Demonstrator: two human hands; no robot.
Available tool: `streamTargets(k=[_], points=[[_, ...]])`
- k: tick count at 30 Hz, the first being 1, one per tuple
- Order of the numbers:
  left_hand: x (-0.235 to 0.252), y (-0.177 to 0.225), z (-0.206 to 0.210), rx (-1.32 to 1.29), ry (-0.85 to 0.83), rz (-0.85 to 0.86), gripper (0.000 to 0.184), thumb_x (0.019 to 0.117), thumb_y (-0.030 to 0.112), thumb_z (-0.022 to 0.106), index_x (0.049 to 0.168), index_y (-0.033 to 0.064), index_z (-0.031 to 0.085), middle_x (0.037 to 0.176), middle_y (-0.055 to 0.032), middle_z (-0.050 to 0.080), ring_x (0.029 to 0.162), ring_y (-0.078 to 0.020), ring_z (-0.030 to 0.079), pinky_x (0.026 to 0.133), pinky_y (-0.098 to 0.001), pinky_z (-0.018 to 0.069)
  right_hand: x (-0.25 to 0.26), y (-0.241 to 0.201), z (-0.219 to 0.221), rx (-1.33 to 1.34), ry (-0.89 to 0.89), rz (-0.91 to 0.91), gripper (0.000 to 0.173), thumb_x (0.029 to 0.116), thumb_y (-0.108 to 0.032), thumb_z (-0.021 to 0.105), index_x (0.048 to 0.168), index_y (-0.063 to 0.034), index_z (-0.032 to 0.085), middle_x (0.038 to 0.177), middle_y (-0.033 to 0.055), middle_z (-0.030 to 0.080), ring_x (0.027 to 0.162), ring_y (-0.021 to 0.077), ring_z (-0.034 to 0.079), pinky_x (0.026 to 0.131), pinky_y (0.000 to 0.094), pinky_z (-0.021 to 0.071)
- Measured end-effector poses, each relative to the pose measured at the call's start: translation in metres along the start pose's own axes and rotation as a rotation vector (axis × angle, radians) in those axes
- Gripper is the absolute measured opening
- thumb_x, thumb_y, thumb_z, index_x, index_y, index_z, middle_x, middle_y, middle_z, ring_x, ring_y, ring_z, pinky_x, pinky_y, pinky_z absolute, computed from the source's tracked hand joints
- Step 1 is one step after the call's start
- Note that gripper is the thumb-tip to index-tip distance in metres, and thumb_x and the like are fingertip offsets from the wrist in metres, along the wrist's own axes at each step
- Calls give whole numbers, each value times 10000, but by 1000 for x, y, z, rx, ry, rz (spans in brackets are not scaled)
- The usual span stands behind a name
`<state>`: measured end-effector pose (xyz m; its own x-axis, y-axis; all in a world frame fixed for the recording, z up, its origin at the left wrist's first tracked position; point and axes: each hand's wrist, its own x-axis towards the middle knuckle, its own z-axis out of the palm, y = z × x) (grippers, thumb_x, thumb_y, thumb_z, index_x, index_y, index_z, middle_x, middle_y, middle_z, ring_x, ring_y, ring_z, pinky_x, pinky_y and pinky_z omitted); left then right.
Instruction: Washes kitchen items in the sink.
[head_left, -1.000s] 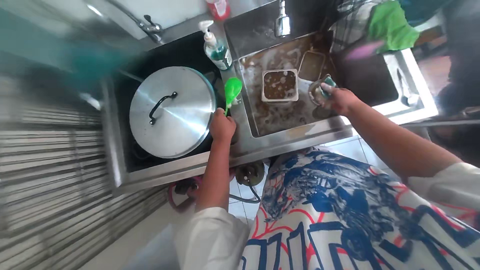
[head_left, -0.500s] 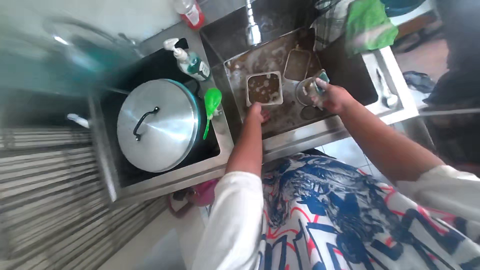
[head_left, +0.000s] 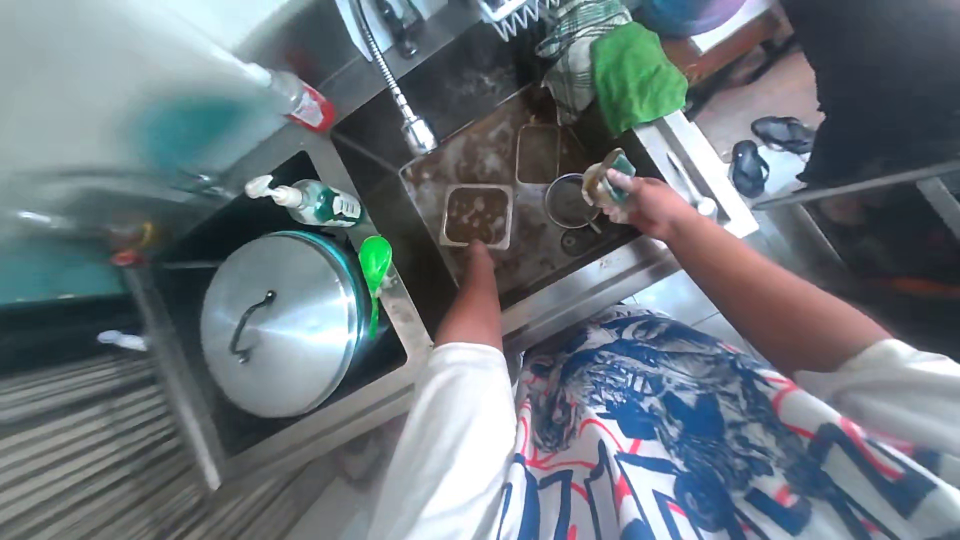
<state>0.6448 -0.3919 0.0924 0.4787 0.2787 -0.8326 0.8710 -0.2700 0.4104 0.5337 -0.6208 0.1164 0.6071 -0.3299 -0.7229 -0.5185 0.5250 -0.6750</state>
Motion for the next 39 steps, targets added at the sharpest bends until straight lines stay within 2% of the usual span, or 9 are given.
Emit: streamTargets(k=[1, 3, 6, 11, 14, 25, 29, 35, 39], points=[[48, -31, 5, 8, 135, 221, 471, 1058, 188, 459, 1437, -91, 436, 1350, -322, 545, 1114, -384, 620, 840, -464, 570, 2, 0, -2, 1, -5, -1, 450, 1038, -433, 600, 1286, -58, 604, 1000, 63, 694, 768, 131, 670, 677, 284, 577], [104, -35, -5, 37, 111, 154, 495, 1051, 246, 518, 1429, -66, 451, 1333, -300, 548, 1108, -371, 615, 879, -486, 560, 6, 2, -4, -2, -10, 1, 452, 1034, -437, 605, 1289, -63, 606, 1010, 65, 697, 780, 134, 673, 685, 288, 579], [102, -20, -16, 188, 143, 73, 403, 1037, 218, 557, 1345, -41, 546, 1254, -255, 593, 1018, -330, 630, 850, -470, 550, 7, 4, 1, -3, -25, -1, 448, 1043, -438, 587, 1291, -65, 605, 1006, 61, 691, 775, 130, 664, 675, 287, 569], [103, -17, -25, 440, 146, 158, 364, 1016, 192, 586, 1273, -64, 599, 1260, -272, 617, 1106, -362, 637, 923, -514, 535, 5, 9, 3, 8, -44, -2, 440, 1041, -424, 597, 1290, -61, 606, 1016, 61, 691, 795, 128, 670, 705, 289, 577], [111, -16, -29, 556, 144, 205, 394, 1005, 229, 585, 1292, -41, 591, 1217, -254, 645, 1046, -343, 674, 891, -506, 559, 2, 10, 4, -5, -45, -5, 452, 1044, -436, 587, 1289, -56, 603, 1029, 64, 690, 825, 132, 669, 742, 302, 577], [126, -11, -18, 604, 165, 311, 520, 993, 347, 651, 1359, -12, 559, 1269, -270, 627, 1121, -383, 653, 937, -547, 540, -1, 18, -4, 42, -25, -13, 413, 1033, -400, 621, 1241, -44, 618, 977, 65, 693, 754, 131, 665, 670, 287, 576], [122, -8, -15, 691, 169, 342, 522, 982, 364, 671, 1318, -27, 592, 1296, -277, 624, 1221, -401, 612, 1010, -575, 499, -2, 17, -8, 36, -26, 0, 432, 1034, -402, 618, 1269, -39, 608, 1008, 78, 694, 788, 138, 667, 699, 297, 575], [110, -4, -17, 824, 166, 358, 520, 1011, 358, 635, 1335, -44, 577, 1322, -287, 609, 1258, -401, 595, 1046, -562, 480, -1, 14, -10, 35, -36, 16, 427, 1042, -403, 604, 1261, -36, 614, 977, 72, 695, 773, 133, 669, 698, 293, 576], [103, -3, -18, 836, 157, 353, 508, 1025, 340, 615, 1342, -53, 564, 1318, -287, 611, 1246, -401, 601, 1038, -564, 481, 4, 13, -12, 28, -49, 15, 463, 1029, -421, 623, 1287, -37, 613, 1028, 84, 696, 826, 148, 676, 739, 314, 580]])
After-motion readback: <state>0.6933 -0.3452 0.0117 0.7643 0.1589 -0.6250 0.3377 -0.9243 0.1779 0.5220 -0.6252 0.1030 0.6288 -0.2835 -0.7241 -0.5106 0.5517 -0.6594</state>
